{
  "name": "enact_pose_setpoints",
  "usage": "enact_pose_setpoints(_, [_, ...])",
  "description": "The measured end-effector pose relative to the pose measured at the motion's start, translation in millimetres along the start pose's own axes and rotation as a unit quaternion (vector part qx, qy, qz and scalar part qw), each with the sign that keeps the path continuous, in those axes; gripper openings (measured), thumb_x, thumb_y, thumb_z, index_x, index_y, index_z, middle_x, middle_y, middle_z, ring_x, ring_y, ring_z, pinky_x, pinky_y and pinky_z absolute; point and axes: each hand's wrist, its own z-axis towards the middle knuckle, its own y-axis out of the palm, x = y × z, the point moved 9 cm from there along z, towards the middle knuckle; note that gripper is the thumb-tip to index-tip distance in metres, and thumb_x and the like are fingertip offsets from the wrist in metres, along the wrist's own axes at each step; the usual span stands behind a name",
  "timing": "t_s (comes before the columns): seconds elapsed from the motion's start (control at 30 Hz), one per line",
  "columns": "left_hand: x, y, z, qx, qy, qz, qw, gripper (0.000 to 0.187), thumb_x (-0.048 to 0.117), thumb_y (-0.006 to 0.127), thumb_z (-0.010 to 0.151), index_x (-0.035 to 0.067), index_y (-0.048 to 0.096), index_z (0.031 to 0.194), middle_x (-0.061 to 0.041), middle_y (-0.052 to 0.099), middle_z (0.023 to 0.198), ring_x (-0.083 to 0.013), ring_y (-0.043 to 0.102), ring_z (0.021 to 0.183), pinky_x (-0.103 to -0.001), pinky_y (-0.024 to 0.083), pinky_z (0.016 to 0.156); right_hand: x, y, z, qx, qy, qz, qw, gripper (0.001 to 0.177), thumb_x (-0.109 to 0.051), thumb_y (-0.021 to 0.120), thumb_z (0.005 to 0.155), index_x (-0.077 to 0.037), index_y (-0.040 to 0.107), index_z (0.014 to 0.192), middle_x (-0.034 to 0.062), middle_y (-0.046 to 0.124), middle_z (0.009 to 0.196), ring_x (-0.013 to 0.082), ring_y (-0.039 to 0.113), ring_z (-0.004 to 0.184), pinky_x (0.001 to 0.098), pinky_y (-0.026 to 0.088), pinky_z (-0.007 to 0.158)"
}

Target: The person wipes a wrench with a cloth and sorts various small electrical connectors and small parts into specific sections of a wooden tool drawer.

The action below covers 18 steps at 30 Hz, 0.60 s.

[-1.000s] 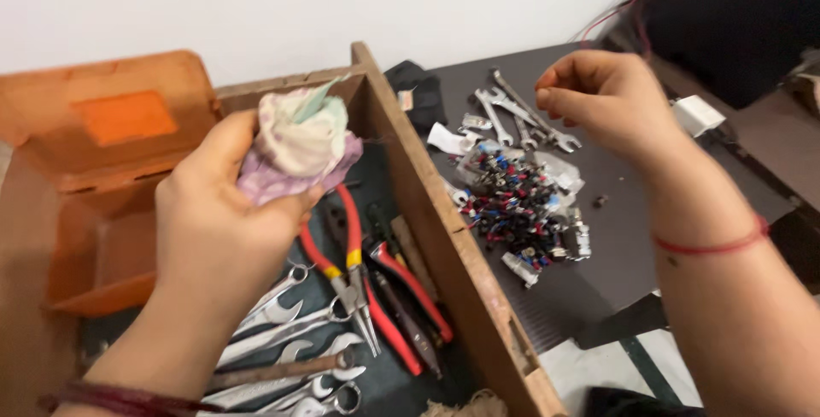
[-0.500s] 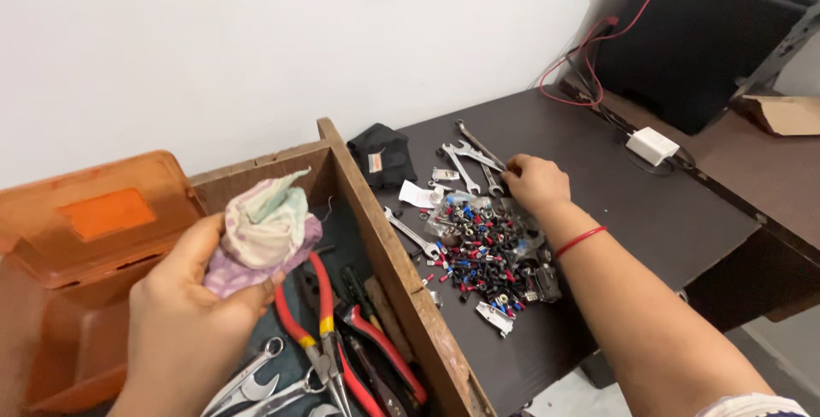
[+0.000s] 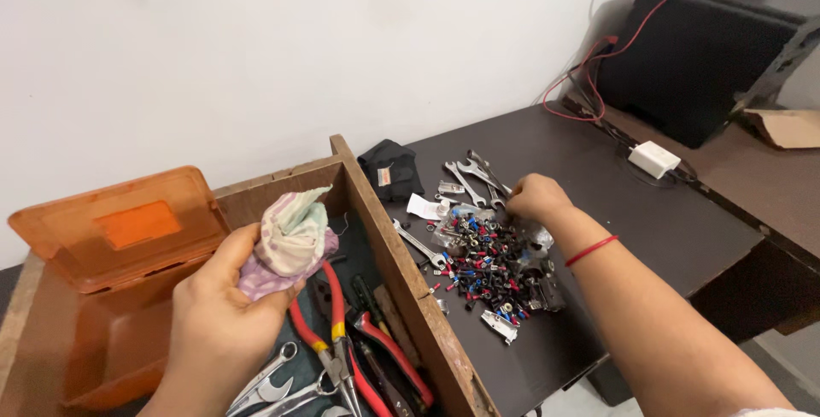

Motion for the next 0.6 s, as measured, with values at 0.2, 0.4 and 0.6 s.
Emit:
enact_pose_setpoints(0.2, [6,-13,3,0.021,-0.031,0.015,0.999,0.054,0.003,0.079,0.069,0.011,0.069,0.122,-0.009,0.080,0.100,-0.0132,0.076,0.091,-0.031,0.055,0.080,13,2,-6,-0.041,0.050,0.267,0.962,0.016,-0.006,0.080,0.075,0.000,0.079,0.089,0.0150,0.071,0.078,0.0261,0.063,0.070,0.0425,0.052,0.066])
enact_pose_setpoints(0.4, [-11,-17,7,0.024,-0.100,-0.109,0.989,0.046,-0.006,0.074,0.075,0.006,0.068,0.119,-0.007,0.079,0.093,-0.0145,0.073,0.067,-0.030,0.060,0.059,-51,-33,-54,-0.138,0.033,0.569,0.810,0.006,-0.007,0.069,0.091,-0.010,0.064,0.093,-0.0001,0.062,0.082,0.0162,0.063,0.074,0.0327,0.056,0.073])
enact_pose_setpoints(0.6, [-29,-24,15,0.047,-0.077,-0.231,0.969,0.034,-0.005,0.074,0.080,0.001,0.063,0.112,-0.009,0.073,0.086,-0.0134,0.065,0.059,-0.030,0.053,0.048,-172,-93,-143,-0.215,-0.123,0.591,0.768,0.010,-0.003,0.068,0.089,-0.006,0.063,0.096,0.0054,0.069,0.091,0.0172,0.068,0.082,0.0329,0.057,0.075])
